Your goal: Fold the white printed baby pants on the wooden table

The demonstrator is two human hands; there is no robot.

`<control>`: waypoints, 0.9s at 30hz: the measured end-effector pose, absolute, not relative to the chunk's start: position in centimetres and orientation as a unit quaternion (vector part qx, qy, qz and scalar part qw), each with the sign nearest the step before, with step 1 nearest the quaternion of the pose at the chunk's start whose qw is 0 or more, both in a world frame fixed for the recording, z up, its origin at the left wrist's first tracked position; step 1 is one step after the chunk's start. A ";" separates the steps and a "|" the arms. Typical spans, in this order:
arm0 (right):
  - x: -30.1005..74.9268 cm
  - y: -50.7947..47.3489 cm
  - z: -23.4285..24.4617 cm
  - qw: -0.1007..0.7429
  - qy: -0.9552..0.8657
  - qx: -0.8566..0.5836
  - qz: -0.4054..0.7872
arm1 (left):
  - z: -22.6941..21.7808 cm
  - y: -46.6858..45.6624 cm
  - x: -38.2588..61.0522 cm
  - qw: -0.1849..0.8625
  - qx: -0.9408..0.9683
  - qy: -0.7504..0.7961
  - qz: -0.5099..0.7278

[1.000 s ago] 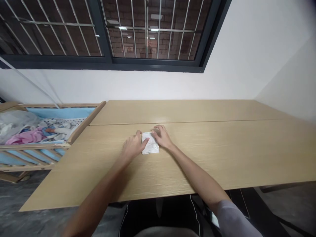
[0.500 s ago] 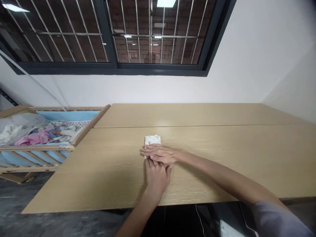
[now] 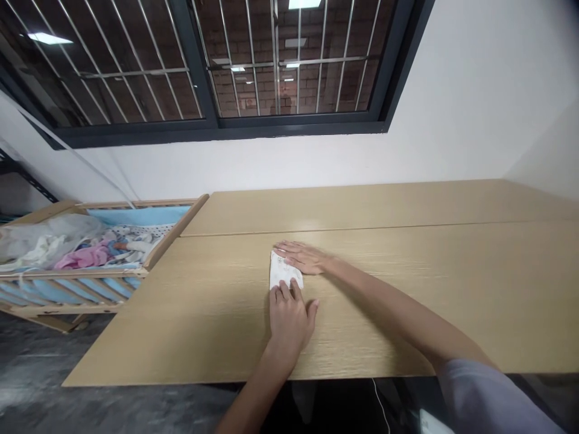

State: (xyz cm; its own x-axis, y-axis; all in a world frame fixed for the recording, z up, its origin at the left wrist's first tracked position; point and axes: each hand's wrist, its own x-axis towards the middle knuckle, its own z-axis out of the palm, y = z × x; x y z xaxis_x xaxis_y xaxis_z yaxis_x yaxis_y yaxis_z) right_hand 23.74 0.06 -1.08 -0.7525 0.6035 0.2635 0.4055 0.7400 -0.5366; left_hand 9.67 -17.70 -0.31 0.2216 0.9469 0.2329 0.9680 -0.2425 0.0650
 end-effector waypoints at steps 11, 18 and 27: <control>25.5 -0.4 -0.6 0.423 -0.750 -0.452 0.234 | 4.3 -12.7 3.3 0.000 -0.701 -0.709 -0.077; 22.7 -2.1 -0.1 0.362 -0.769 -0.467 0.243 | 4.5 -9.5 5.4 -0.078 -0.716 -0.694 -0.015; 16.5 -17.3 3.6 0.396 -0.684 -0.453 0.412 | 8.4 -21.9 -3.9 -0.139 -0.800 -0.568 -0.134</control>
State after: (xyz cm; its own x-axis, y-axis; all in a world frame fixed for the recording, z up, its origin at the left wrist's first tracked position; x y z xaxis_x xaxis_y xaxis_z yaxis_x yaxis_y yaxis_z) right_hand 16.47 -17.34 3.63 -0.2759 0.9463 0.1683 0.2949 0.2500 -0.9222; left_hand -3.91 -21.87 8.39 0.3184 0.9463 0.0553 0.8719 -0.3153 0.3746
